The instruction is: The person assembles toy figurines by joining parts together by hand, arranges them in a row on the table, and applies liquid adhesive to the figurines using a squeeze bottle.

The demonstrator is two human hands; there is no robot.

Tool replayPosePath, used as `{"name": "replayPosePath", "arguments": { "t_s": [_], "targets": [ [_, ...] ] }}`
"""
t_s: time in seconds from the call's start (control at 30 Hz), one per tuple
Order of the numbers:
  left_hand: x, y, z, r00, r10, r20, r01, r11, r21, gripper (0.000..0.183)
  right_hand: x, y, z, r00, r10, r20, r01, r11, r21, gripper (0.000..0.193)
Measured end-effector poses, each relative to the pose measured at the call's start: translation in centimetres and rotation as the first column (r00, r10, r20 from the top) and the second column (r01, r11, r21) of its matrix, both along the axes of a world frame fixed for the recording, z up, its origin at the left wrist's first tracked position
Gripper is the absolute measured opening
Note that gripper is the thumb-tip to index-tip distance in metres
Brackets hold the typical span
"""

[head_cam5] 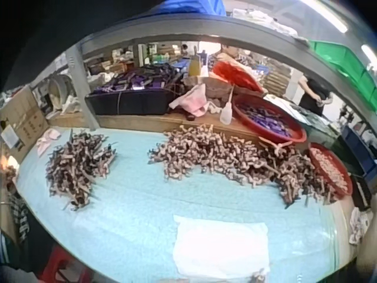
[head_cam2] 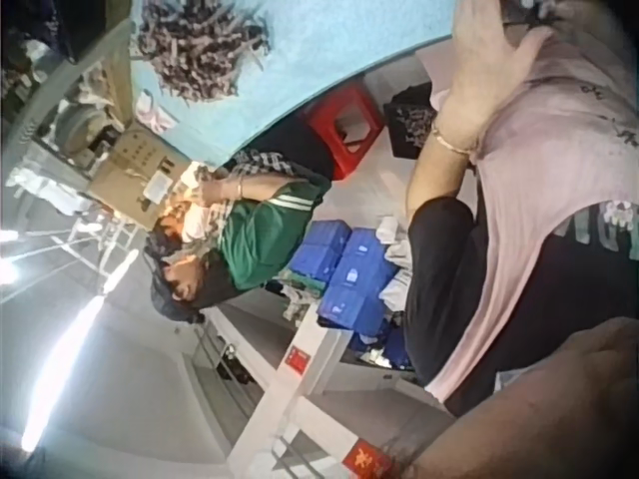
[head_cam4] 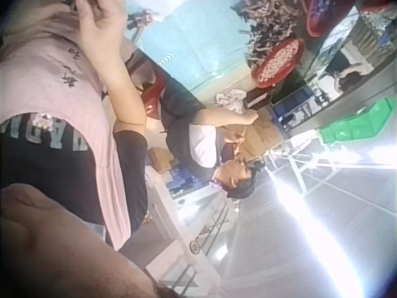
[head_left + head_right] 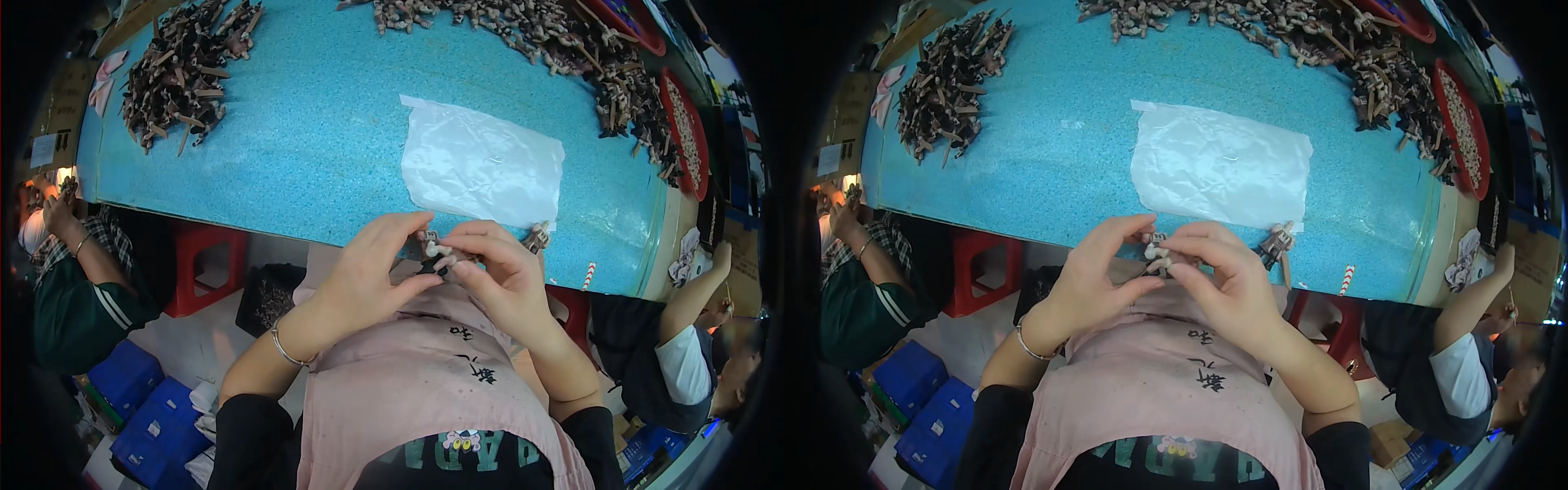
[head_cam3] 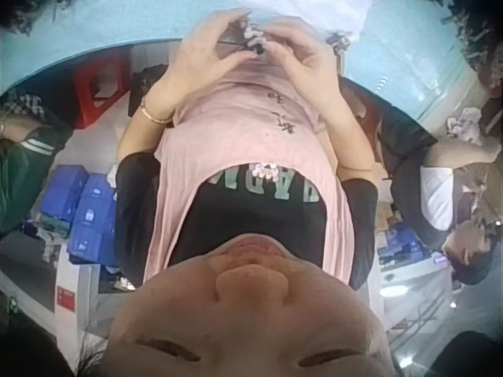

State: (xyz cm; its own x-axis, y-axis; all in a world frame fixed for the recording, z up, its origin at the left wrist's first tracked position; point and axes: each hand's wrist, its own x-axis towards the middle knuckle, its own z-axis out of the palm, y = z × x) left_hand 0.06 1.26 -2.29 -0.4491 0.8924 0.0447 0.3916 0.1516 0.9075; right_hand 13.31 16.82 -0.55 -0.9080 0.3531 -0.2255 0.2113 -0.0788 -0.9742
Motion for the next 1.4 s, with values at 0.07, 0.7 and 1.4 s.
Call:
{"name": "replayPosePath", "arguments": {
  "t_s": [0.07,0.7,1.4],
  "targets": [
    [-0.1,0.0,-0.2,1.000,-0.003,0.007,0.003,1.000,0.012,0.063,-0.1,-0.1,-0.1,0.994,0.085,-0.071,-0.073,0.985,0.158,0.023],
    [-0.8,-0.2,-0.5,0.995,-0.017,0.101,0.015,1.000,0.020,0.044,-0.4,-1.2,-0.8,0.999,-0.014,0.038,0.010,0.995,0.103,0.024],
    [0.3,-0.2,-0.1,0.933,0.288,0.216,-0.334,0.916,0.223,0.022,-0.1,-1.1,0.1,0.984,-0.144,0.102,0.171,0.922,-0.349,0.019]
  ]
}}
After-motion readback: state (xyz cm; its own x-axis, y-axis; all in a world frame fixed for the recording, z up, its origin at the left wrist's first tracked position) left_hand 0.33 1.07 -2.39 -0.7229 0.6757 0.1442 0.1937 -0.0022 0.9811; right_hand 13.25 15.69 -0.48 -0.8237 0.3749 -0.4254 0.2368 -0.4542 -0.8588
